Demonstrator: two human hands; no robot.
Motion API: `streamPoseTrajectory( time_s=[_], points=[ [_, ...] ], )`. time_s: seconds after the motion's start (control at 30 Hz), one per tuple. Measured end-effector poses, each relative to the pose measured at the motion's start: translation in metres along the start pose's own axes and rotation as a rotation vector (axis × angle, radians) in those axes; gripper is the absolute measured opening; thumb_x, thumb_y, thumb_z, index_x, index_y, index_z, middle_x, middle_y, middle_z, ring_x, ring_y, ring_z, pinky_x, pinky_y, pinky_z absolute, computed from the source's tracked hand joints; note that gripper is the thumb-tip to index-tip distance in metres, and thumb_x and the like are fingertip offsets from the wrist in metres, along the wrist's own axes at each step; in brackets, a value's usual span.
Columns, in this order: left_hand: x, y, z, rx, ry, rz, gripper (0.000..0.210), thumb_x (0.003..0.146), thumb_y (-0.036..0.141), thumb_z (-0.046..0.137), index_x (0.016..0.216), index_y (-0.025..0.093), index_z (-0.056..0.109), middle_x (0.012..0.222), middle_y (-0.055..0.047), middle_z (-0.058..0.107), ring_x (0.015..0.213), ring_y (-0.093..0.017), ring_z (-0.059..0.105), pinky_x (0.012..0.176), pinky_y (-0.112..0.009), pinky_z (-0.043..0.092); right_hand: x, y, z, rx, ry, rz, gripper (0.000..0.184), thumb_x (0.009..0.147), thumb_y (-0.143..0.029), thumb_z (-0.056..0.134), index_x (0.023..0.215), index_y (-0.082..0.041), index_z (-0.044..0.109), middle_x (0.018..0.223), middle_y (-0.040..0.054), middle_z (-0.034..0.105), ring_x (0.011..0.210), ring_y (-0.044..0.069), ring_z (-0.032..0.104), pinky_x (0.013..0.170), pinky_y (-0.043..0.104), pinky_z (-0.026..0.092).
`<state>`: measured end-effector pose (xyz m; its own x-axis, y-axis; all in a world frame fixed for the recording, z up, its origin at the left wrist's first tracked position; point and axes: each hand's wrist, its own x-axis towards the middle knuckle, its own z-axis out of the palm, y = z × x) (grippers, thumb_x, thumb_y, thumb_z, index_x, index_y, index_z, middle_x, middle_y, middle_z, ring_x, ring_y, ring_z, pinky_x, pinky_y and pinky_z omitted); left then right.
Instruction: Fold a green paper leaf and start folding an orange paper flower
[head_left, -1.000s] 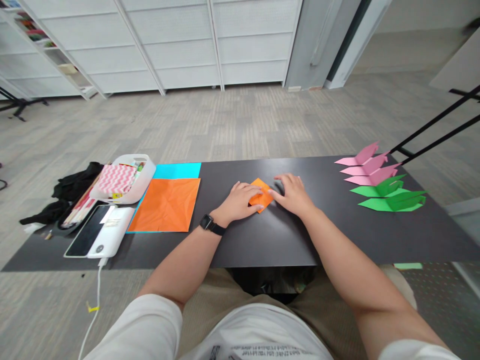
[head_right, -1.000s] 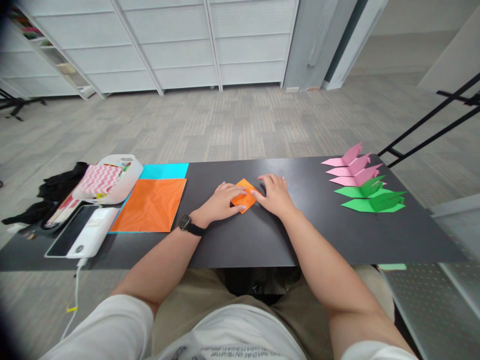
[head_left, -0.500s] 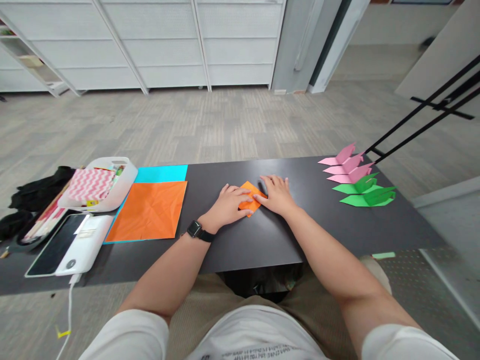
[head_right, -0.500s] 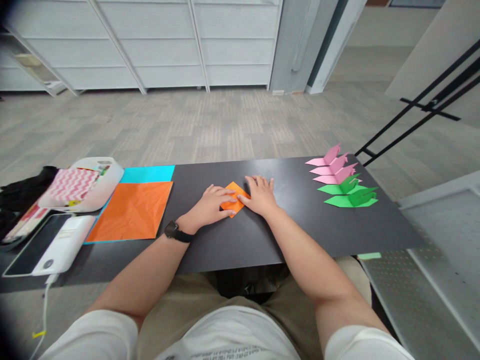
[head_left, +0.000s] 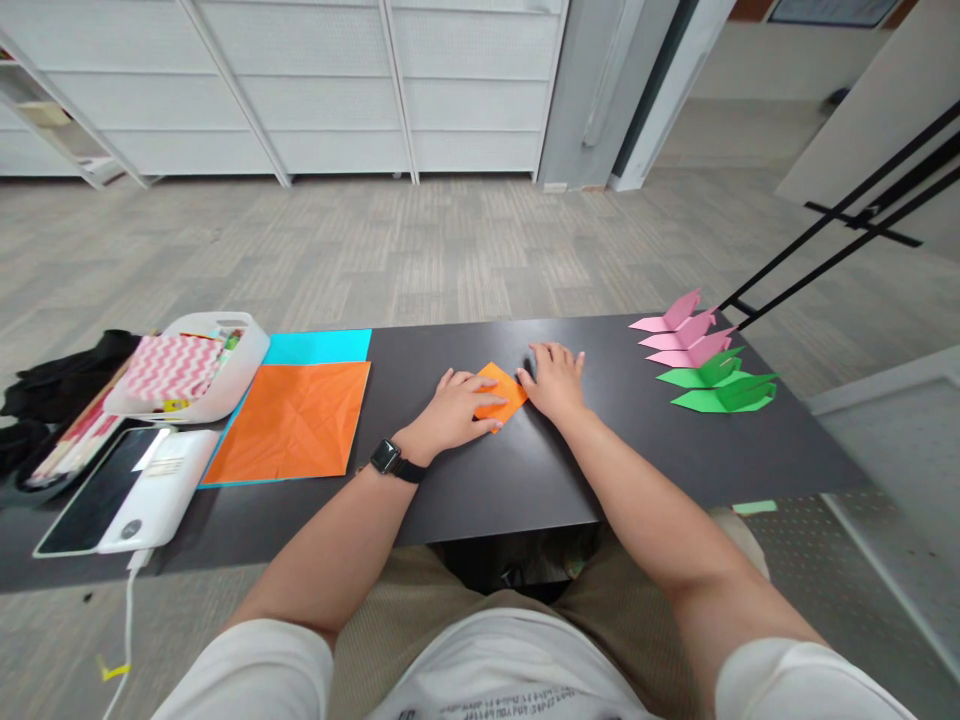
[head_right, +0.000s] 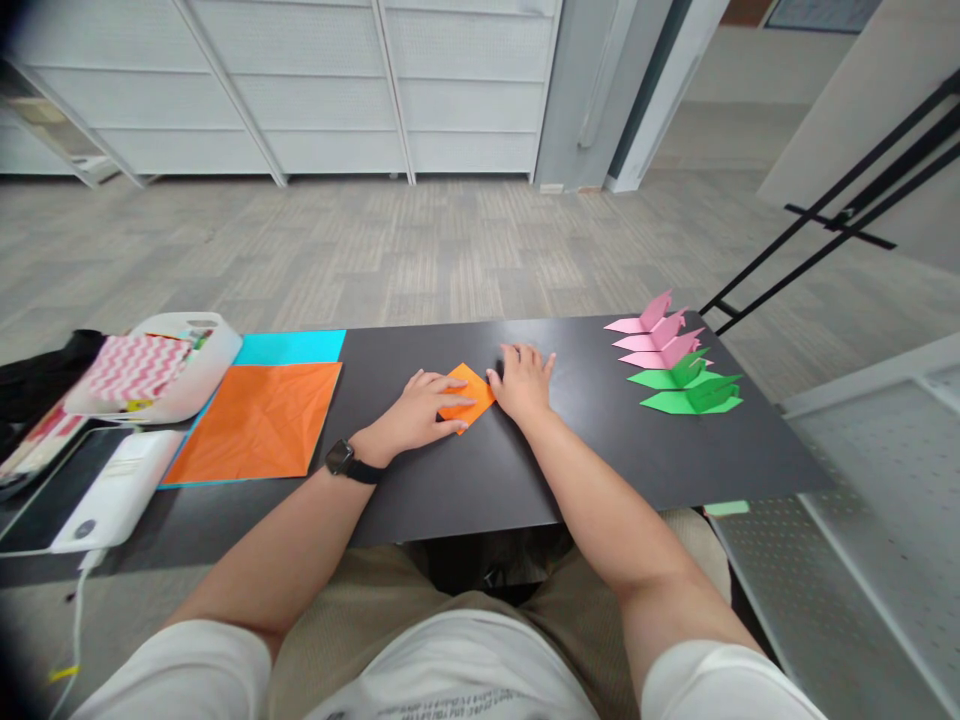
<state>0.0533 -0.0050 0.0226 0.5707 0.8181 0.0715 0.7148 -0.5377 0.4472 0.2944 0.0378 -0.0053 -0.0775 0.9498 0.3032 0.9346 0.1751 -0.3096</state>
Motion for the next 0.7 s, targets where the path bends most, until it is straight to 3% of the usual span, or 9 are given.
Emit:
streamPoseTrajectory(
  time_s=[0.17,0.3,0.57,0.7],
  points=[
    [-0.002,0.001,-0.003,-0.004,-0.02,0.012,0.041,0.092,0.048,0.08,0.133,0.04,0.077,0.156,-0.002,0.063,0.143,-0.033,0.049,0.132,-0.07,0.017,-0.003,-0.003,-0.01,0.056,0.003,-0.112,0.035,0.101,-0.042,0.059,0.131,-0.025,0.067,0.138,0.0163,0.063,0.133,0.037,0.056,0.124,0.07,0.031],
    [-0.002,0.001,-0.005,-0.013,-0.025,0.019,0.05,0.09,0.048,0.083,0.138,0.038,0.072,0.155,-0.003,0.063,0.144,-0.034,0.049,0.132,-0.072,0.015,-0.008,-0.009,-0.01,0.109,-0.096,-0.221,0.031,0.097,-0.044,0.067,0.124,-0.027,0.069,0.137,0.0127,0.064,0.132,0.035,0.057,0.125,0.074,0.028],
    [-0.003,0.001,-0.009,-0.034,-0.016,0.021,0.055,0.086,0.047,0.087,0.134,0.031,0.067,0.152,-0.005,0.065,0.143,-0.035,0.051,0.132,-0.071,0.016,-0.006,-0.006,-0.007,0.076,-0.061,-0.166,0.022,0.097,-0.034,0.064,0.116,-0.028,0.072,0.13,0.0121,0.067,0.127,0.037,0.059,0.123,0.077,0.029],
    [-0.003,0.001,-0.008,-0.042,-0.004,0.01,0.057,0.085,0.047,0.087,0.135,0.03,0.065,0.149,-0.006,0.067,0.144,-0.035,0.052,0.133,-0.069,0.016,-0.002,-0.002,-0.014,0.127,0.013,-0.154,0.022,0.098,-0.029,0.059,0.112,-0.026,0.074,0.121,0.0137,0.069,0.12,0.035,0.062,0.114,0.061,0.045]
  ],
)
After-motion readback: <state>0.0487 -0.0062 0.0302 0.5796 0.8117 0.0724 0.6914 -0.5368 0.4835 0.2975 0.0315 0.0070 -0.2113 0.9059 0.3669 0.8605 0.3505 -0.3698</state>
